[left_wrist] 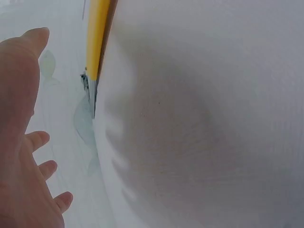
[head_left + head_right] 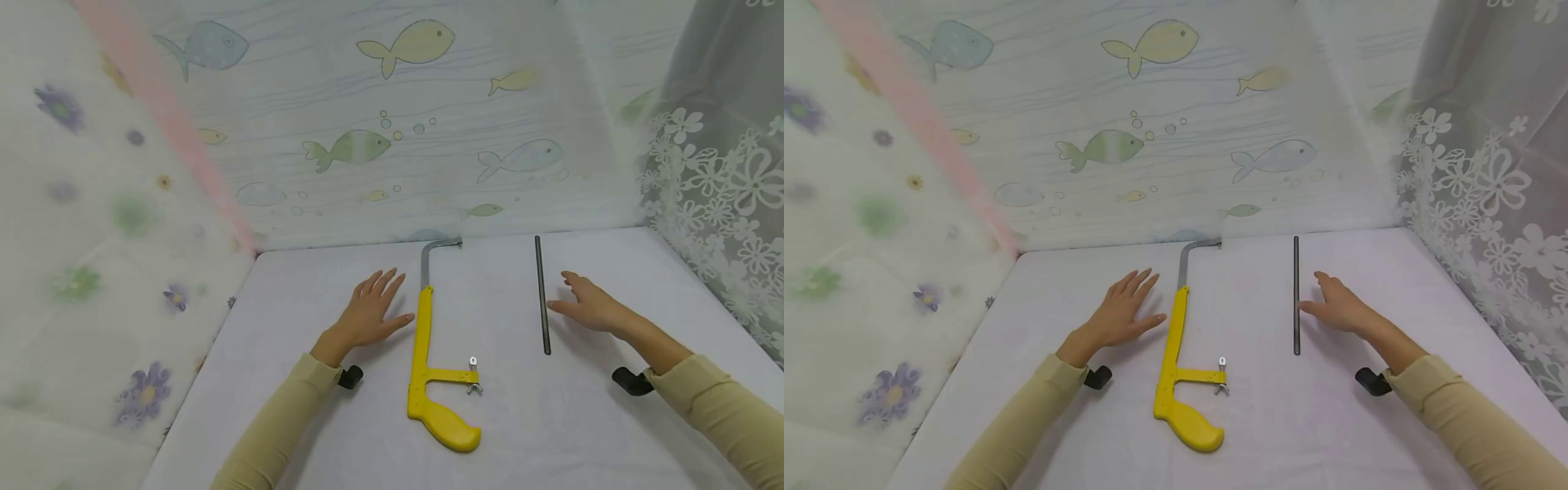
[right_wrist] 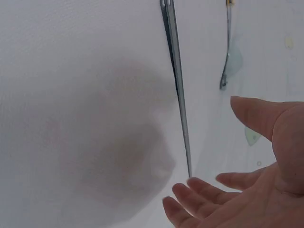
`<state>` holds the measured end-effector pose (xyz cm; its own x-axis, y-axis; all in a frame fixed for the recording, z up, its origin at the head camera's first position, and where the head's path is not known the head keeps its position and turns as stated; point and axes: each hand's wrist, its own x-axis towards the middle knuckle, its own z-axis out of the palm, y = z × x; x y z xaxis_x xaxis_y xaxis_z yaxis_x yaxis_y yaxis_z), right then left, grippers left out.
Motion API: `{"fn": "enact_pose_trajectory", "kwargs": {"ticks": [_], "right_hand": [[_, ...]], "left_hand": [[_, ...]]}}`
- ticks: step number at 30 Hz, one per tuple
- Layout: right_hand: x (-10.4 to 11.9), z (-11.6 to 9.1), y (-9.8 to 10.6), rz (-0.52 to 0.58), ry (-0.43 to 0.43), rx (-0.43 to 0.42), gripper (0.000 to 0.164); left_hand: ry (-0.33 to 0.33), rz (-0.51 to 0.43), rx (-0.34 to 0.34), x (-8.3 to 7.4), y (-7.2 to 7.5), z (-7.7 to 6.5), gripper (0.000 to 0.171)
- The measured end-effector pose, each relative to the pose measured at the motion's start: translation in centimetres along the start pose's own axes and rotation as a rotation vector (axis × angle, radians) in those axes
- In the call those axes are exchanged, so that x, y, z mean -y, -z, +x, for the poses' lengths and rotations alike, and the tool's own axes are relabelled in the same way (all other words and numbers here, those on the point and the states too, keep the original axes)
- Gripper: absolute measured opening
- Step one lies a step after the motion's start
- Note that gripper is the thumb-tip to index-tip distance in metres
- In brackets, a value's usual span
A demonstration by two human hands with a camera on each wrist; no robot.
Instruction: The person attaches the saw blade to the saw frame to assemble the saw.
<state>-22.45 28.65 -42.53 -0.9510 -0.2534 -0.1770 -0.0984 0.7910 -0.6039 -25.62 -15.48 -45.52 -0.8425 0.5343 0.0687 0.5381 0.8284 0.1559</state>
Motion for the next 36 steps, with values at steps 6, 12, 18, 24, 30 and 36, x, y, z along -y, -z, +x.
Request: {"fn": "enact_pose_trajectory", "kwargs": {"ticks": [6,12,18,24,30,36], "right_hand": [[-0.4,0.1,-0.4,0.032,0.025,-0.04,0.082],[-0.6,0.3,-0.8,0.03,0.027,-0.084,0.082],[-0.9,0.5,-1.3,0.022,0.021,-0.104,0.079],[-1.0,0.6,-1.5,0.01,0.023,-0.125,0.074],[-0.9,0.7,-1.5,0.007,0.028,-0.137,0.069],[-0.8,0.8,-1.6,0.005,0.021,-0.139,0.066]], "left_hand": [[-0.008,-0.064,-0.021,-0.4,0.0,-0.1,0.086],[-0.028,-0.145,-0.043,-0.8,-0.1,-0.2,0.086],[-0.046,-0.212,-0.056,-1.2,-0.3,-0.1,0.084],[-0.052,-0.275,-0.025,-1.7,-0.4,0.0,0.083],[-0.055,-0.301,0.001,-2.2,-0.4,0.1,0.085],[-0.065,-0.336,0.02,-2.9,-0.3,0.0,0.086]]}}
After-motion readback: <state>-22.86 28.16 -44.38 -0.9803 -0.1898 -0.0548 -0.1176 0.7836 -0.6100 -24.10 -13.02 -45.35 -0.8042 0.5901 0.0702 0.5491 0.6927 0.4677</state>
